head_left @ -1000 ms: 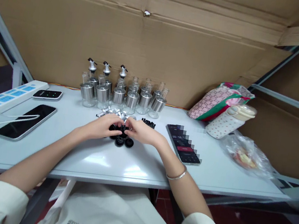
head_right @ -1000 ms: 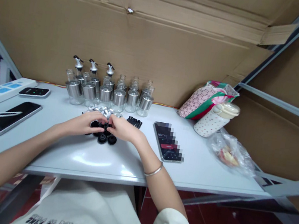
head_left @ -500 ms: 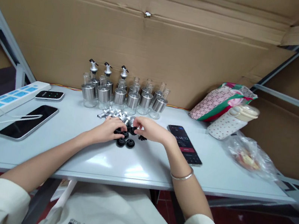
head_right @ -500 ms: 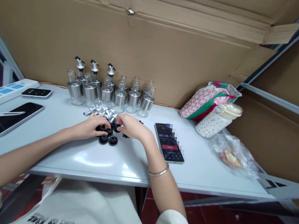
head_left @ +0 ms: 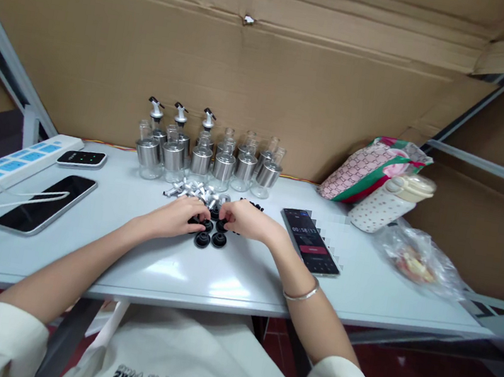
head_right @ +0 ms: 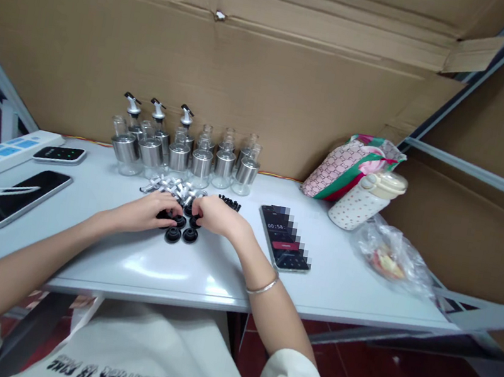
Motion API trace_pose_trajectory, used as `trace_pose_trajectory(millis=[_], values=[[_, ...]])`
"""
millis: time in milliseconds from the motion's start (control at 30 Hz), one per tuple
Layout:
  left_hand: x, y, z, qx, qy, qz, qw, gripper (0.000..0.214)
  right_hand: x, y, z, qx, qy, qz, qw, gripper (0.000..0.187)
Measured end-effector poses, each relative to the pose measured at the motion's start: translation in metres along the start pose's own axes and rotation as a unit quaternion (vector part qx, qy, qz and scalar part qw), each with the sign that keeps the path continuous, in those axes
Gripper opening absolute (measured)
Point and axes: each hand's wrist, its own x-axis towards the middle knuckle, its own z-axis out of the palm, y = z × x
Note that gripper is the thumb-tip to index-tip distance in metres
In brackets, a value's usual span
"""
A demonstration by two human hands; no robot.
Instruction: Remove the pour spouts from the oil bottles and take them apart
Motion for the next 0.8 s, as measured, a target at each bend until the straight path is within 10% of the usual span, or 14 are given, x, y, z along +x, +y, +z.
trace_pose_trajectory(millis=[533,800], values=[[-0.003,0.003,-0.006,-0.001,0.011,-0.001,1.000,0.022,-0.003,0.001,-0.007,0.080,0.054,-0.049,0.994,0.009],[-0.005,-0.006,-0.013,0.067,0.156,-0.046,0.984,0.019,-0.005,0.023,-0.020,0.085,0.196,0.024,0.977,0.011]])
